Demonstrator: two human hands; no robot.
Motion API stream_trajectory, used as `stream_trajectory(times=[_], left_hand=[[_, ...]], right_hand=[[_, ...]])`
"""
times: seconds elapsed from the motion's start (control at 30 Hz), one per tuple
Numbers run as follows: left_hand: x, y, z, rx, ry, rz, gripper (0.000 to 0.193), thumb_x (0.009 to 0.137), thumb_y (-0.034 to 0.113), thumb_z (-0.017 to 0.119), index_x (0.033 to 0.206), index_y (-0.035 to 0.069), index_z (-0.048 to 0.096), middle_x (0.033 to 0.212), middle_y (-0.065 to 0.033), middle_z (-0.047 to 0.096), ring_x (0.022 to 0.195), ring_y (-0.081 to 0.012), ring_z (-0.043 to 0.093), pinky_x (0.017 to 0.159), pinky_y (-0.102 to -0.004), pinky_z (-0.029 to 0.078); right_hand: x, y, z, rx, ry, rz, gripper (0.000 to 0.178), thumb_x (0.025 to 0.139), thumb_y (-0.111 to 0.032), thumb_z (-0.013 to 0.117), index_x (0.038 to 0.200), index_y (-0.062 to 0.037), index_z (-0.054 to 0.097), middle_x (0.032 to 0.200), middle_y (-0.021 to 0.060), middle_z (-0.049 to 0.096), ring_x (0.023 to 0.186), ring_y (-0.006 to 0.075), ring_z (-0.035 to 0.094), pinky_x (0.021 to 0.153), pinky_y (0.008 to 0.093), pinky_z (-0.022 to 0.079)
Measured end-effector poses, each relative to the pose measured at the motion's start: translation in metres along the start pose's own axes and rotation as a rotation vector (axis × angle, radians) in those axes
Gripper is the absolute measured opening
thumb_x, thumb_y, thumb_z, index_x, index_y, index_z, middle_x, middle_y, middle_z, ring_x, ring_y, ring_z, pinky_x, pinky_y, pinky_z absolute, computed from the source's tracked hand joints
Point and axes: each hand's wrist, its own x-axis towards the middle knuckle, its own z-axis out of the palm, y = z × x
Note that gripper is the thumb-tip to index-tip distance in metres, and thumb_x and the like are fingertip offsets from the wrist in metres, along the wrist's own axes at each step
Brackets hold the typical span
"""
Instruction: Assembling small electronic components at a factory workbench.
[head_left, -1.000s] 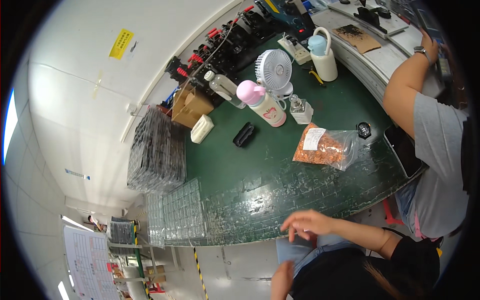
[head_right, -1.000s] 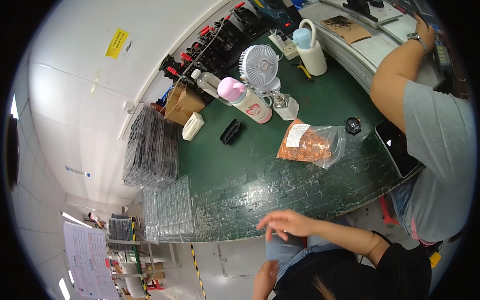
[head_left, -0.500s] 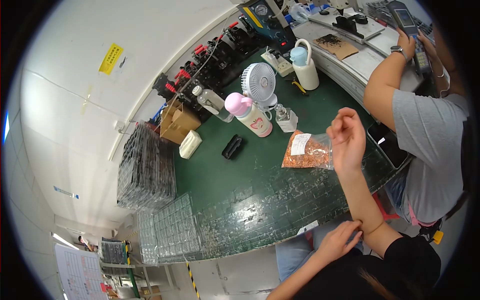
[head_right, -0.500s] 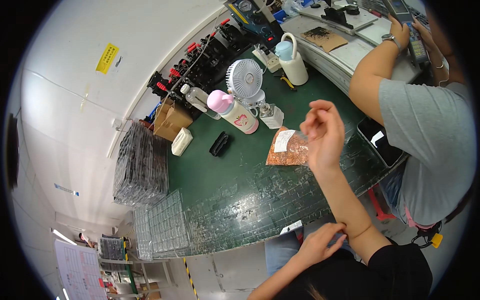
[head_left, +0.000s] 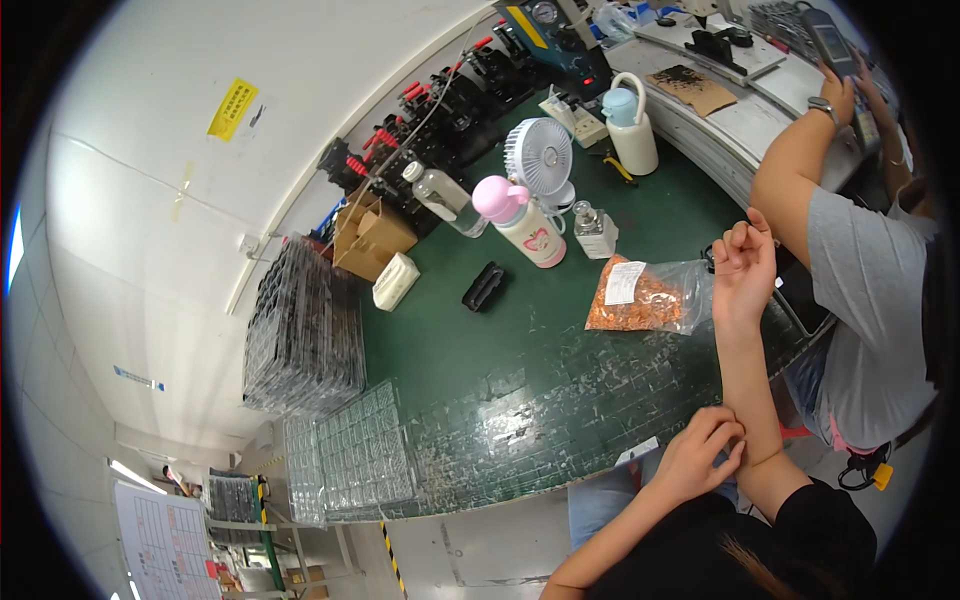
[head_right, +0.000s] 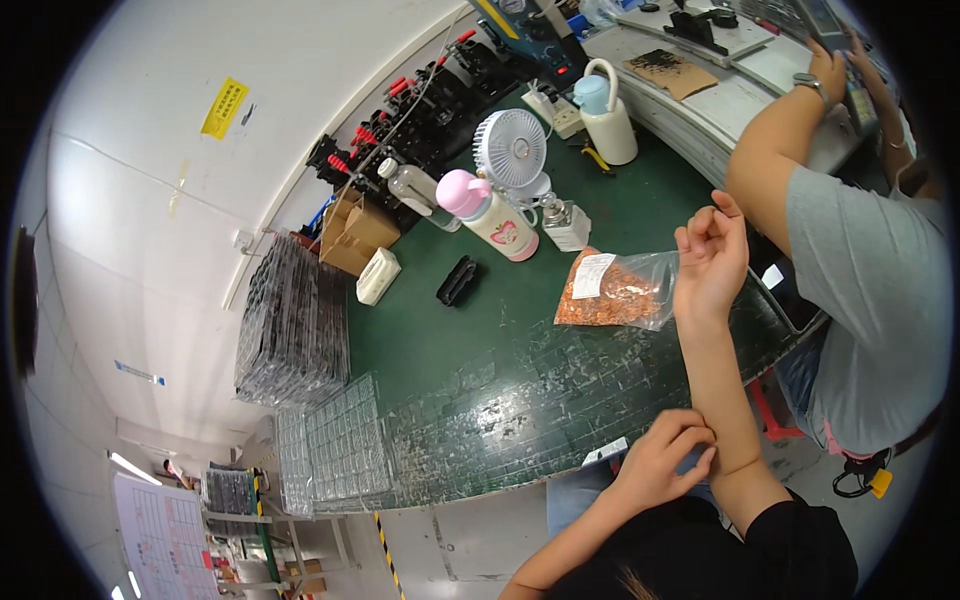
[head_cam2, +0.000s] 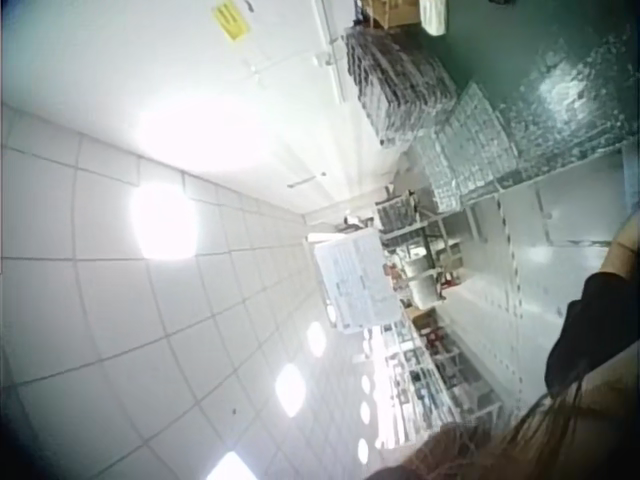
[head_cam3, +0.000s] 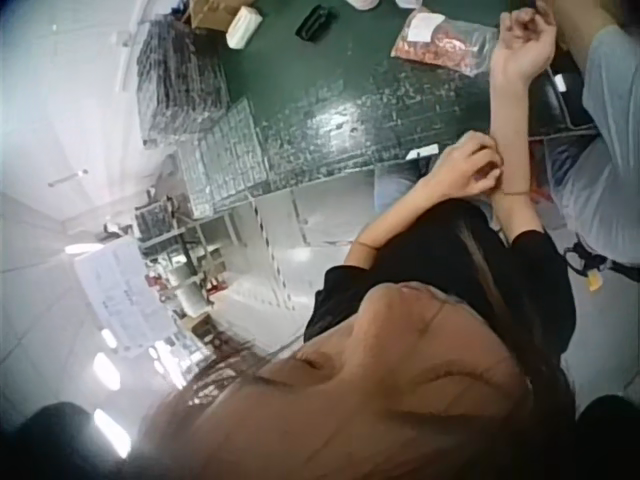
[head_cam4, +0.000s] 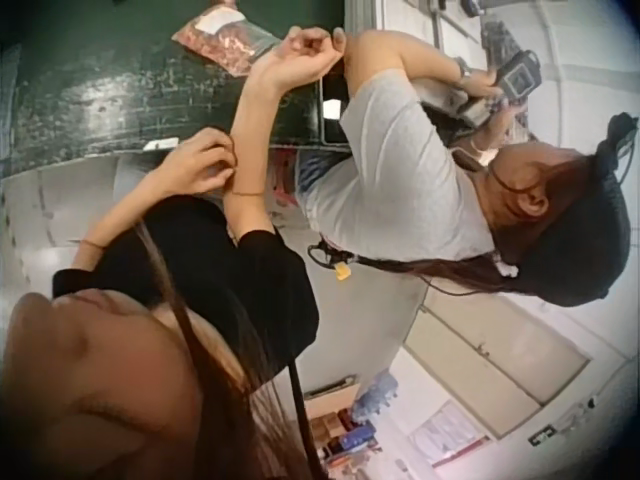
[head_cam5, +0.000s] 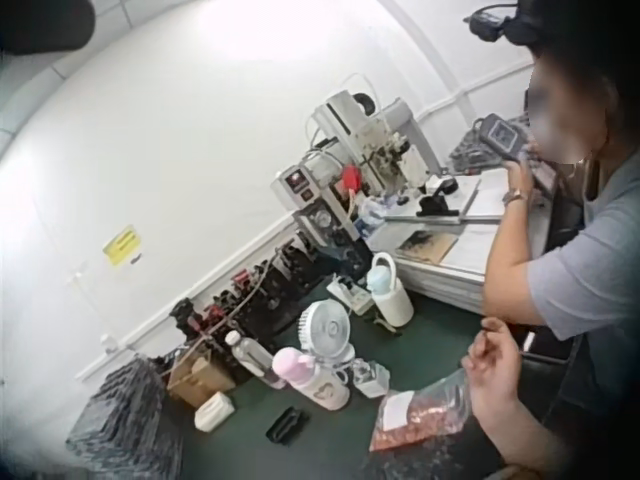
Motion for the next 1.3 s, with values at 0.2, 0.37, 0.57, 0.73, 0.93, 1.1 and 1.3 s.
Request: stream_trajectory(times=[0.2,0.37,0.57,0.73,0.93,1.1,1.3], left_hand=[[0.007,-0.002,-0.025,-0.188,-0.003,-0.397,0.058,0.076,0.004,0.067,0.129,0.007,0.045,0.127,-0.0122,0.045,0.079,-0.0164,0.062,0.058,-0.0274,0.053],[-0.043,-0.022,0.004,-0.089,-0.186,-0.152,0.044,0.077,0.007,0.067,0.118,0.004,0.051,0.119,-0.0150,0.049,0.085,-0.0240,0.061,0.069,-0.0343,0.051],[0.001,-0.009,-0.028,-0.135,0.048,-0.224,0.046,0.078,0.008,0.067,0.120,0.003,0.050,0.122,-0.0127,0.045,0.089,-0.0233,0.059,0.068,-0.0316,0.052],[-0.035,-0.016,-0.021,-0.329,-0.297,-0.460,0.041,0.078,0.007,0.067,0.116,0.004,0.053,0.108,-0.0117,0.054,0.082,-0.0192,0.059,0.064,-0.0291,0.051],[0.010,-0.022,-0.030,-0.105,0.088,-0.174,0.034,0.081,-0.003,0.056,0.115,0.003,0.054,0.116,-0.0138,0.049,0.097,-0.0270,0.056,0.083,-0.0325,0.048],[-0.002,-0.024,-0.035,-0.281,-0.120,-0.420,0.043,0.082,-0.012,0.043,0.121,0.003,0.052,0.118,-0.0141,0.048,0.089,-0.0197,0.059,0.068,-0.0301,0.054],[-0.025,-0.022,-0.037,-0.237,-0.271,-0.153,0.041,0.072,-0.013,0.049,0.110,0.002,0.056,0.098,-0.0099,0.058,0.090,-0.0255,0.058,0.078,-0.0325,0.049]], right_hand=[[-0.009,0.018,-0.003,0.029,-0.017,0.044,0.020,0.086,-0.006,0.043,0.105,-0.0017,0.048,0.067,0.0014,0.040,0.053,0.0067,0.031,0.054,0.0219,0.030],[-0.002,0.015,-0.014,0.052,-0.062,0.010,0.019,0.086,-0.003,0.044,0.104,-0.0003,0.048,0.068,0.0021,0.042,0.054,0.0074,0.033,0.053,0.0222,0.030],[-0.014,0.027,-0.017,0.010,0.073,0.030,0.018,0.085,-0.005,0.046,0.103,-0.0018,0.050,0.068,0.0020,0.042,0.054,0.0080,0.033,0.055,0.0231,0.030],[0.002,0.032,-0.022,0.018,0.086,0.022,0.018,0.084,-0.005,0.045,0.101,-0.0017,0.050,0.065,0.0018,0.041,0.051,0.0087,0.033,0.053,0.0235,0.031],[0.013,0.039,-0.031,0.197,0.269,0.170,0.016,0.080,-0.004,0.048,0.096,-0.0055,0.053,0.065,0.0023,0.047,0.049,0.0098,0.036,0.053,0.0243,0.035],[0.010,0.043,-0.017,0.168,0.281,0.166,0.016,0.081,-0.004,0.047,0.096,-0.0064,0.052,0.065,0.0018,0.047,0.049,0.0090,0.037,0.054,0.0245,0.035],[0.014,0.045,-0.018,0.248,0.289,0.247,0.016,0.081,-0.003,0.044,0.094,-0.0076,0.052,0.064,0.0007,0.046,0.049,0.0086,0.037,0.054,0.0243,0.037]])
